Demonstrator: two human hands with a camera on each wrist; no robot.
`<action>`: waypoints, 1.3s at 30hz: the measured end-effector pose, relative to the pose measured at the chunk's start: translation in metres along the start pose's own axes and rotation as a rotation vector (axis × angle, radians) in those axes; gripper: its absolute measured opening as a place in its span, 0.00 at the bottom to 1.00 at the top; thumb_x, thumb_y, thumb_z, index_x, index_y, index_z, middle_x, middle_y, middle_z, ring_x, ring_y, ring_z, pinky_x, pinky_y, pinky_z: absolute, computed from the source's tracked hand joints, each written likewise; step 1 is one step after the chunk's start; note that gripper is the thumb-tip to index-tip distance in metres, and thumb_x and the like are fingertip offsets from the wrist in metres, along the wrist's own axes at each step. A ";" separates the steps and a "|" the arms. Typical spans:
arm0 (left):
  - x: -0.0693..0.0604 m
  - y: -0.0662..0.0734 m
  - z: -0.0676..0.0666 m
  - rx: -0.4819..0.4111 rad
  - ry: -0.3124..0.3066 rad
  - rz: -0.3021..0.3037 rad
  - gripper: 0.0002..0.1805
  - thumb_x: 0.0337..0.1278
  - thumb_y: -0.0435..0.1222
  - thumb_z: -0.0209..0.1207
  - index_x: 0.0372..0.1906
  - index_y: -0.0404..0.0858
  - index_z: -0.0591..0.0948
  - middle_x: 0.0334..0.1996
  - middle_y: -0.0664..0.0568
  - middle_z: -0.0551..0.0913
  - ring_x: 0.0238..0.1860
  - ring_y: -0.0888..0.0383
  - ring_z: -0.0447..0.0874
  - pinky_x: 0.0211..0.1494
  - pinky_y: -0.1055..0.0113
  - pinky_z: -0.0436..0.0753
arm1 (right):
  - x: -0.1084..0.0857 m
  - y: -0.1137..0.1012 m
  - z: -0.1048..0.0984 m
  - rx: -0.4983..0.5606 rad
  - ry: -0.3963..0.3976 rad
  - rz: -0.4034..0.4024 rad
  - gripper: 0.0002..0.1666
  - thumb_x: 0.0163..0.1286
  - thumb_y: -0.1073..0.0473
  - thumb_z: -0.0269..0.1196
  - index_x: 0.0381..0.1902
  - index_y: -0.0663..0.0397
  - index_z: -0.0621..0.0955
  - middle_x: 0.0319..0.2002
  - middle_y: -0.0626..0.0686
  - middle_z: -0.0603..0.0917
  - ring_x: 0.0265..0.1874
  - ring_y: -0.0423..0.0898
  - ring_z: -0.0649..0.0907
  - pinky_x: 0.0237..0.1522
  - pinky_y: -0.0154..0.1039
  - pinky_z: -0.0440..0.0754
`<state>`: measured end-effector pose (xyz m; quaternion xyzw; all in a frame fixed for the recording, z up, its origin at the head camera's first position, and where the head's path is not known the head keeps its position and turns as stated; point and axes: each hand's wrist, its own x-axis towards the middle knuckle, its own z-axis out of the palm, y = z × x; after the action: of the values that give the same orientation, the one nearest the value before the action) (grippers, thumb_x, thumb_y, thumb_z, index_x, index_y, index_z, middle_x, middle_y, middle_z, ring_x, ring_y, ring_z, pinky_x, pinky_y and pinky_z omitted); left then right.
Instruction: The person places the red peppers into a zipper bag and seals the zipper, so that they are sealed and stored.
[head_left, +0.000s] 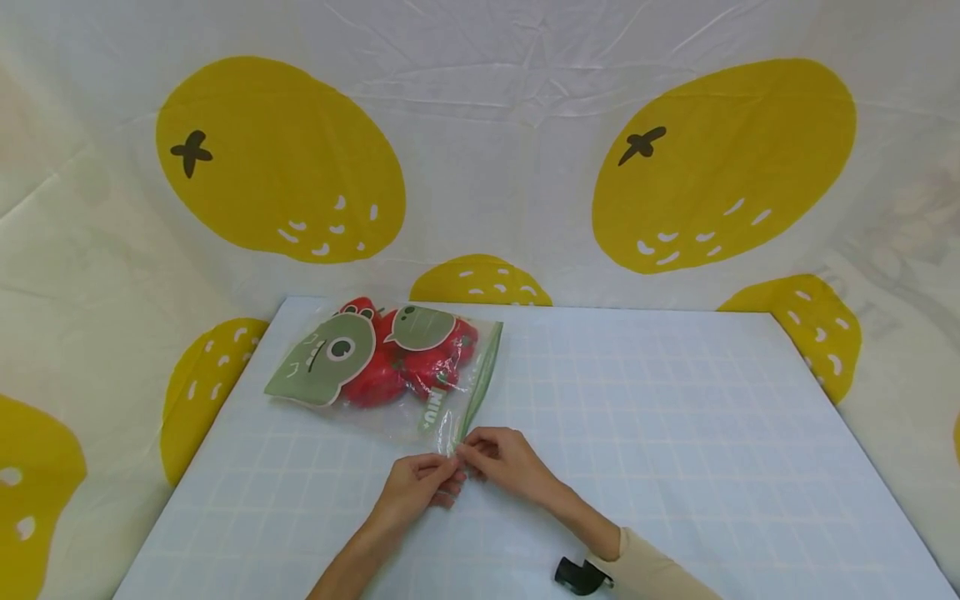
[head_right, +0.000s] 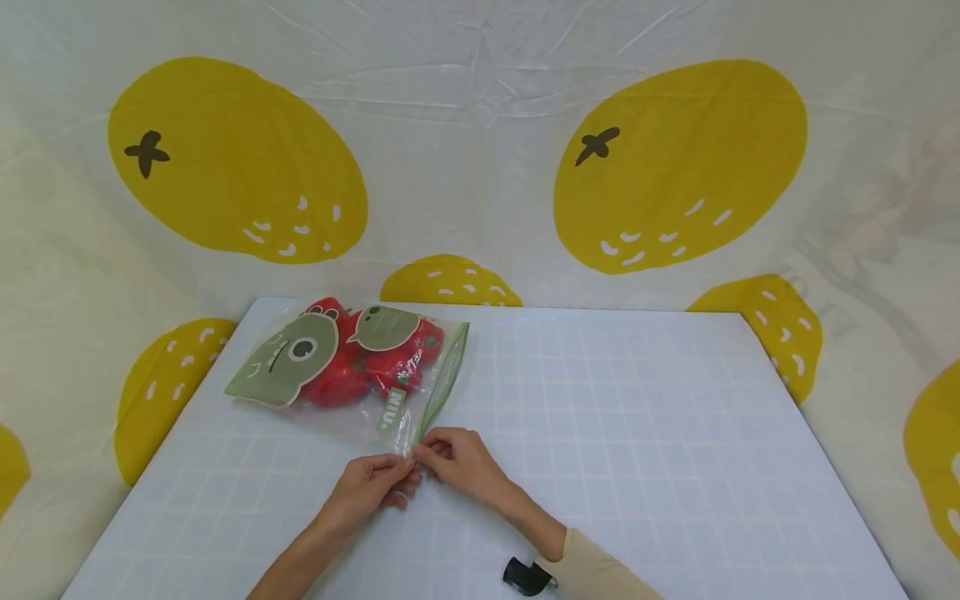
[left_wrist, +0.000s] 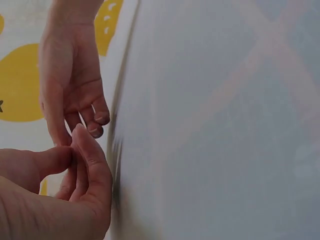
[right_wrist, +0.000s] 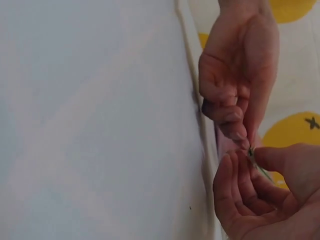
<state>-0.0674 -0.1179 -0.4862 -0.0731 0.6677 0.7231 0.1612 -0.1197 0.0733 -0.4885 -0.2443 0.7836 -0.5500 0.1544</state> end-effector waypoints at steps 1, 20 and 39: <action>0.000 0.000 0.000 -0.007 0.004 0.002 0.15 0.72 0.33 0.61 0.46 0.19 0.82 0.34 0.44 0.89 0.31 0.61 0.87 0.37 0.70 0.87 | 0.001 0.000 0.000 0.002 0.004 0.002 0.11 0.77 0.57 0.63 0.39 0.58 0.86 0.26 0.50 0.86 0.24 0.38 0.82 0.27 0.31 0.82; 0.004 0.000 0.005 -0.026 0.027 -0.023 0.15 0.71 0.37 0.62 0.46 0.25 0.83 0.36 0.49 0.88 0.36 0.62 0.86 0.46 0.71 0.85 | 0.016 -0.004 -0.009 -0.034 0.115 0.046 0.11 0.76 0.56 0.64 0.35 0.56 0.86 0.24 0.48 0.85 0.22 0.37 0.81 0.27 0.32 0.80; 0.011 0.001 0.009 -0.055 0.017 0.022 0.12 0.70 0.36 0.62 0.44 0.27 0.82 0.38 0.45 0.87 0.37 0.61 0.85 0.45 0.72 0.85 | 0.040 -0.004 -0.024 -0.015 0.230 0.075 0.11 0.75 0.57 0.64 0.35 0.59 0.86 0.23 0.50 0.85 0.23 0.41 0.83 0.28 0.32 0.79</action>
<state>-0.0770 -0.1074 -0.4879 -0.0760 0.6497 0.7422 0.1455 -0.1645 0.0694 -0.4753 -0.1514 0.8087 -0.5624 0.0820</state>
